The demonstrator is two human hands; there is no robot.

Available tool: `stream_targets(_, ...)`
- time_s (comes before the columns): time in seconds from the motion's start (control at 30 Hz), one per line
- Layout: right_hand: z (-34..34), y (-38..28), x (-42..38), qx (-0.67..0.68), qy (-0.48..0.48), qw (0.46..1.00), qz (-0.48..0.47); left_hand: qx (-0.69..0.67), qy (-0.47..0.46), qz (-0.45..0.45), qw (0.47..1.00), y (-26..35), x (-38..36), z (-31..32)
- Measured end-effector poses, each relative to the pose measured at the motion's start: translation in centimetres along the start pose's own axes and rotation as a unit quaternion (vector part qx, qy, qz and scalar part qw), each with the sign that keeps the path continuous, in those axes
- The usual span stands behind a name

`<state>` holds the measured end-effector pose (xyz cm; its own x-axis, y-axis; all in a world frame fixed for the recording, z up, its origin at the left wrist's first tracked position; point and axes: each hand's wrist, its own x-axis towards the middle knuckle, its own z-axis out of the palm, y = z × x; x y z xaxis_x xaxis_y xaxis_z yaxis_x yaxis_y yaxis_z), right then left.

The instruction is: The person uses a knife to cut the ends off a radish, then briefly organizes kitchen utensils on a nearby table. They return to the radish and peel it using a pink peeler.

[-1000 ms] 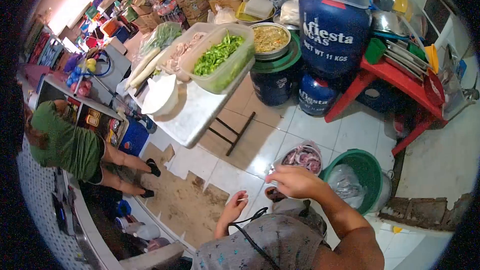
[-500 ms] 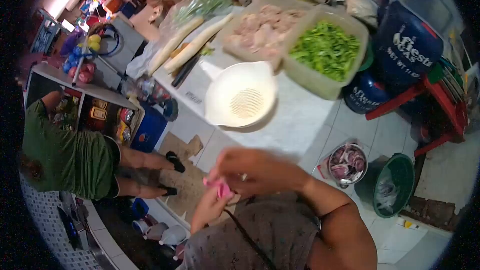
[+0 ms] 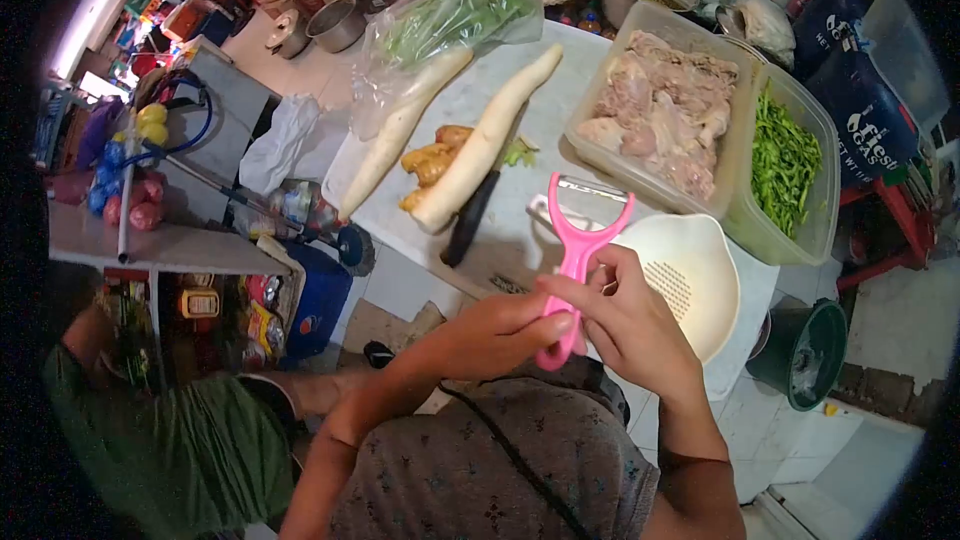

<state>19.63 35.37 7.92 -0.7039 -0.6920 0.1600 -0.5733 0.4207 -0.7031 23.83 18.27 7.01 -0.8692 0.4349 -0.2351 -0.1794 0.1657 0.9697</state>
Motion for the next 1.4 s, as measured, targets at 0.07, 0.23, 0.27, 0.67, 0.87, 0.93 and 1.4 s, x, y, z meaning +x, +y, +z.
stream_targets(0.07, 1.2, -0.3, 2.5, -0.009, 0.029, 1.000, 0.006, 0.052, -0.003, 0.019, 0.998, 0.3, 0.3, -2.8)
stream_targets(0.23, 4.4, -2.1, 7.6, 0.041, 0.138, 0.986, 0.080, 0.106, -0.032, 0.035, 0.993, 1.4, -0.3, -10.3)
stream_targets(0.27, 5.1, -2.0, 8.3, 0.031, 0.165, 0.983, 0.075, 0.087, -0.038, 0.054, 0.994, 1.2, -0.6, -12.0)
stream_targets(0.67, 9.2, -8.8, 9.5, -0.029, 0.330, 0.897, 0.293, 0.144, 0.120, 0.129, 0.974, -3.8, 4.0, -23.7)
stream_targets(0.87, 10.1, -11.1, 7.8, 0.090, 0.437, 0.840, 0.309, 0.386, 0.077, 0.237, 0.888, -5.3, 3.5, -22.9)
stream_targets(0.93, 10.3, -11.3, 6.8, 0.056, 0.446, 0.840, 0.305, 0.334, 0.068, 0.216, 0.915, -5.5, 2.6, -22.3)
stream_targets(1.4, 7.5, -5.3, 3.2, 0.327, 0.476, 0.797, 0.178, 0.339, 0.149, -0.053, 0.927, -6.7, 1.6, -14.5)
